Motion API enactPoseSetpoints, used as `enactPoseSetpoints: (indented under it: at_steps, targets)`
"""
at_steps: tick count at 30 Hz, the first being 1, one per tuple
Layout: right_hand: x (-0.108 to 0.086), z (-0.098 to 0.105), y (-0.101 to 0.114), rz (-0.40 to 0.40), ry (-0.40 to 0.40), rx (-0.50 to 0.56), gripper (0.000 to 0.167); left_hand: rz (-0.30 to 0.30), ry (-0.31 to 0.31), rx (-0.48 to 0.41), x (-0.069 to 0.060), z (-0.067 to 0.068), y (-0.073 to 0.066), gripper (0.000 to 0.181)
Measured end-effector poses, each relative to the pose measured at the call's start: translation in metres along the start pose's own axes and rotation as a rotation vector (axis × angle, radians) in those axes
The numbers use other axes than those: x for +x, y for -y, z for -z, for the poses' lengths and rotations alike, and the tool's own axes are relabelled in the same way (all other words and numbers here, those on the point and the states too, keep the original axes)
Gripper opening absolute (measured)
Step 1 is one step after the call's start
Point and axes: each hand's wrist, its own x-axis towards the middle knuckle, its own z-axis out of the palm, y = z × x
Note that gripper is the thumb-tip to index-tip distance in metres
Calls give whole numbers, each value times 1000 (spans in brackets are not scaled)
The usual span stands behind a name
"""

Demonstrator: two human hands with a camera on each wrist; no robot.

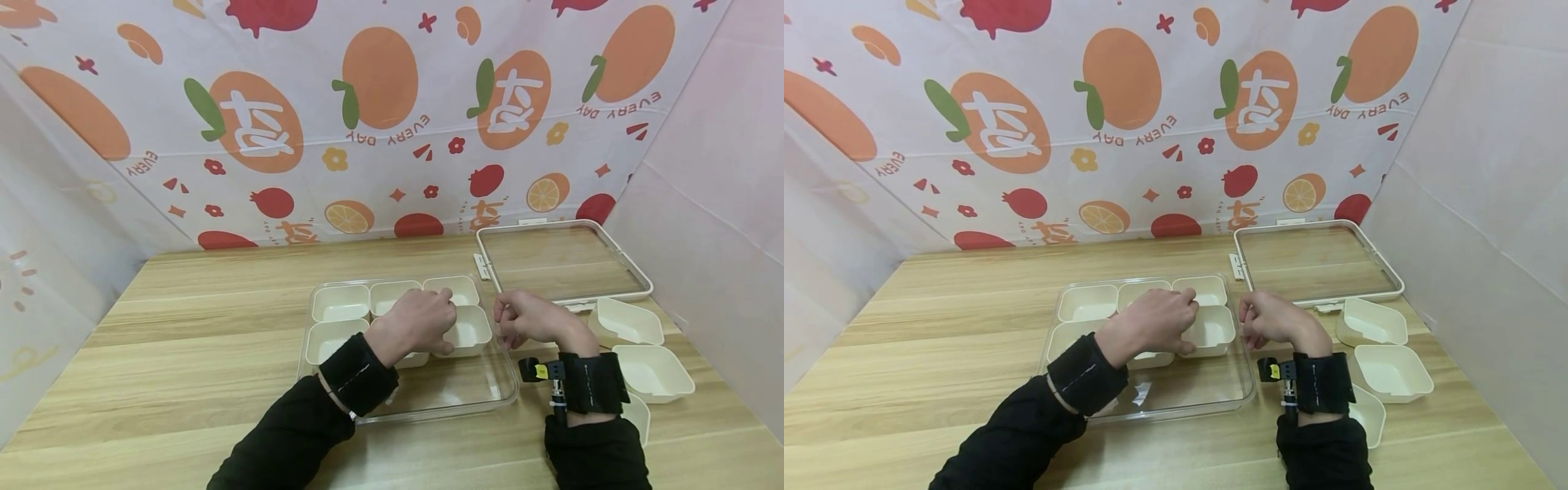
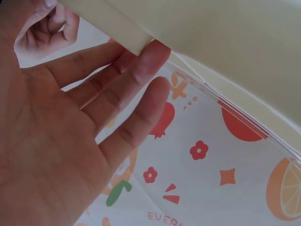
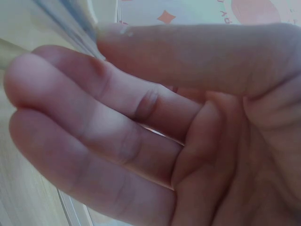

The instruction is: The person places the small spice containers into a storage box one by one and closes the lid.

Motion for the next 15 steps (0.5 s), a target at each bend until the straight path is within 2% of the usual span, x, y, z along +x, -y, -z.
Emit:
enactPoseSetpoints:
  at_steps: [10,15]
  targets:
    - [0,0,-1,-10,-2,-2,12,37,67,34,2,-1,-5,39]
    - [1,0,-1,-22,-10,-10,12,65,93,53,5,-2,-10,33]
